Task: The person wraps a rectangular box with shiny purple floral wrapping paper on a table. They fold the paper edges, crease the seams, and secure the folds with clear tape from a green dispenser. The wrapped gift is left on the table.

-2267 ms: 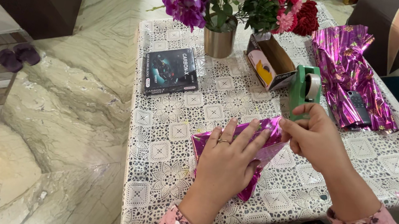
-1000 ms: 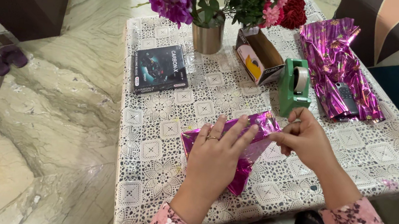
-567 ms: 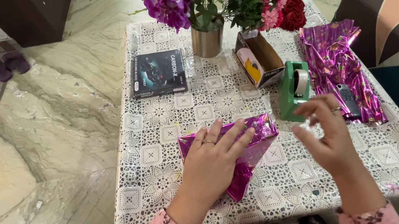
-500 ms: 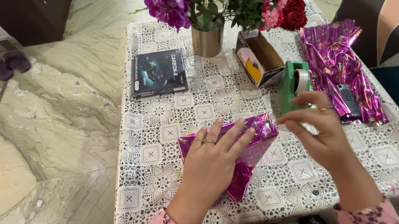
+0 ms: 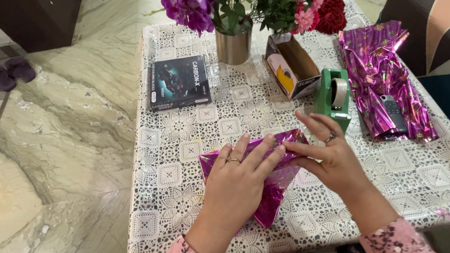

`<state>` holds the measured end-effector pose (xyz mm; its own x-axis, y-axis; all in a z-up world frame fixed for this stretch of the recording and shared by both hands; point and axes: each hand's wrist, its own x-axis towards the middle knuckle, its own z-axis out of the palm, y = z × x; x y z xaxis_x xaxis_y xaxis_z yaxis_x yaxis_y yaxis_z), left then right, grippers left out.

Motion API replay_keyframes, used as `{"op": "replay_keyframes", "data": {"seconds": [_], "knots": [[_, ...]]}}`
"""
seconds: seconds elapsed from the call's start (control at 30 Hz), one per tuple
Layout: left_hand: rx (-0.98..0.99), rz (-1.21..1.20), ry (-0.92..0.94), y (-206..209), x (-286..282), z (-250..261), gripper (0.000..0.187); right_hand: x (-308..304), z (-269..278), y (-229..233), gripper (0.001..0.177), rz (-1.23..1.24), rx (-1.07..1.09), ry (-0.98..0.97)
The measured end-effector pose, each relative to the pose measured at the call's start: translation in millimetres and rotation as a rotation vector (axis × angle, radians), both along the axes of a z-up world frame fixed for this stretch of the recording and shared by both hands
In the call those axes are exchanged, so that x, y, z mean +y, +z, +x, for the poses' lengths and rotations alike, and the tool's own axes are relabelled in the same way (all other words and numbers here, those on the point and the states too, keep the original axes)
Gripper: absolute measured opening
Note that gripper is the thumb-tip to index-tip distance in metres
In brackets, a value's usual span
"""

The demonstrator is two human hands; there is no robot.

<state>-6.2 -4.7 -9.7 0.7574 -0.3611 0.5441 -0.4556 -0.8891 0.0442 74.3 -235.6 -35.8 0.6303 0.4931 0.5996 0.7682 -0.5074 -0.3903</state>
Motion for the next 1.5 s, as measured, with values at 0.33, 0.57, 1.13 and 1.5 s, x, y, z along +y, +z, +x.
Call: {"op": "replay_keyframes", "data": {"seconds": [0.33, 0.57, 1.13, 1.5], "knots": [[-0.006, 0.0, -0.024, 1.1, 1.3, -4.5, 0.054, 7.7, -27.5, 6.7, 0.053, 0.236, -0.28, -0.04], [0.013, -0.01, -0.031, -1.7, 1.5, -4.2, 0.052, 13.5, -22.2, 17.4, 0.052, -0.166, -0.3, -0.159], [0.057, -0.033, -0.04, 4.5, -0.7, -5.2, 0.058, -127.4, 152.5, -139.1, 0.045, 0.498, 0.676, -0.709], [0.064, -0.05, -0.045, -0.7, 0.5, -0.2, 0.055, -94.0, 181.9, -117.3, 0.038, 0.772, 1.142, -0.912]]}}
